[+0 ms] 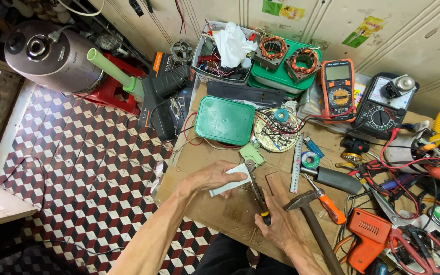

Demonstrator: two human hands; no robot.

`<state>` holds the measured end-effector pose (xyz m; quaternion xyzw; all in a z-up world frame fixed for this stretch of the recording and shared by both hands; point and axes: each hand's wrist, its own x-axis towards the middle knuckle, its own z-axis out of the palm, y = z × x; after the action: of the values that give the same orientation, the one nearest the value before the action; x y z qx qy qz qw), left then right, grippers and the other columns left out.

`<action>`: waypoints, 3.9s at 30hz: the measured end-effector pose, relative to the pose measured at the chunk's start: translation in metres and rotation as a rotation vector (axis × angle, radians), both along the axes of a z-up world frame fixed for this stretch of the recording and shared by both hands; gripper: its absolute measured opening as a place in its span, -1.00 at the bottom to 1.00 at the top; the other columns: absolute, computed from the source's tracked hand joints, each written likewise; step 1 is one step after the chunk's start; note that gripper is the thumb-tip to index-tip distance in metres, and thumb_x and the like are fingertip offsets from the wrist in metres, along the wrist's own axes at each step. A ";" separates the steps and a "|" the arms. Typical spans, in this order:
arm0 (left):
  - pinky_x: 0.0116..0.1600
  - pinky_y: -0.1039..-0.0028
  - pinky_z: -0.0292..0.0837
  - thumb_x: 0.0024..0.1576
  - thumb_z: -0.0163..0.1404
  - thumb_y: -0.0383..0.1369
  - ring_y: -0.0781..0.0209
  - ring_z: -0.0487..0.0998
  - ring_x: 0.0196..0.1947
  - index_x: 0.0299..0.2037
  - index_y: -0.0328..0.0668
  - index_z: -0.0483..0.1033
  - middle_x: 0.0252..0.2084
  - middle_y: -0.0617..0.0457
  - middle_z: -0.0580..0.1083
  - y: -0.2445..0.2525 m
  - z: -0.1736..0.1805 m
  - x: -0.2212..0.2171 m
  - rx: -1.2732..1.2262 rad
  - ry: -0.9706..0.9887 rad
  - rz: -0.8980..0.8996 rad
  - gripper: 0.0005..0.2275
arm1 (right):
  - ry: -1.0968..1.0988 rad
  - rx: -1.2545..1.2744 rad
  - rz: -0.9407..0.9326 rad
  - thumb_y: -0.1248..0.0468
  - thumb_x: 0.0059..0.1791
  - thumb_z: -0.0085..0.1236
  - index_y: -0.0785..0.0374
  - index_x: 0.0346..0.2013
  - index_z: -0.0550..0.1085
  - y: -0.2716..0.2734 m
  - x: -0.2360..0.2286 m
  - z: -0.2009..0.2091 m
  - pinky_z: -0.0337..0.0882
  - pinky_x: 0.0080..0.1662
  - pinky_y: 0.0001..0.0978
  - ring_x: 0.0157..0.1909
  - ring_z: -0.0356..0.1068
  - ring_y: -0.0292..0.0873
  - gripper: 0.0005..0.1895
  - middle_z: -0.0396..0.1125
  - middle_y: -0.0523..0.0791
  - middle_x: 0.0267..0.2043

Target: Measuring and marking a rectangular piece of material with a ruler and pen, then cutting it to size using snips.

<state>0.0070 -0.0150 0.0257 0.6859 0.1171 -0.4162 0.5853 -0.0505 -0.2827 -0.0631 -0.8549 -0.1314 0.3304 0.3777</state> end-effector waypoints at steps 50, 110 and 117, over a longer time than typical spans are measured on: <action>0.07 0.42 0.55 0.21 0.05 -0.44 0.25 0.58 -0.03 0.26 -0.28 0.38 0.07 0.03 0.53 -0.069 -0.045 0.007 -0.654 -0.129 0.655 -0.61 | 0.345 -0.219 -0.390 0.15 -0.12 0.10 0.19 0.29 0.26 -0.052 -0.032 0.068 0.38 0.11 -0.15 0.00 0.41 -0.01 -0.32 0.40 0.01 -0.12; -0.06 0.34 0.56 0.02 -0.08 -0.60 -0.02 0.64 -0.09 0.46 0.10 0.13 0.07 -0.25 0.51 -0.057 -0.125 -0.109 0.336 -0.111 0.041 -0.29 | 0.183 -0.071 -0.447 0.12 -0.14 0.14 0.31 -0.11 0.49 -0.090 -0.023 0.067 0.40 -0.07 -0.26 -0.19 0.44 -0.06 -0.60 0.48 0.05 -0.29; -0.17 0.39 0.62 0.03 0.11 -0.52 0.08 0.71 -0.21 0.23 -0.18 0.38 0.09 -0.04 0.55 -0.057 -0.166 -0.107 0.331 -0.176 0.210 -0.50 | 0.337 -0.307 -0.114 0.22 -0.24 0.08 -0.01 0.54 -0.06 -0.046 -0.035 0.104 0.46 0.12 -0.16 0.03 0.50 0.08 0.05 0.41 0.10 0.12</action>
<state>-0.0997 -0.0722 -0.1402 0.7906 0.2029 -0.2665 0.5126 -0.0859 -0.3288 0.0411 -0.8411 0.0337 0.4628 0.2780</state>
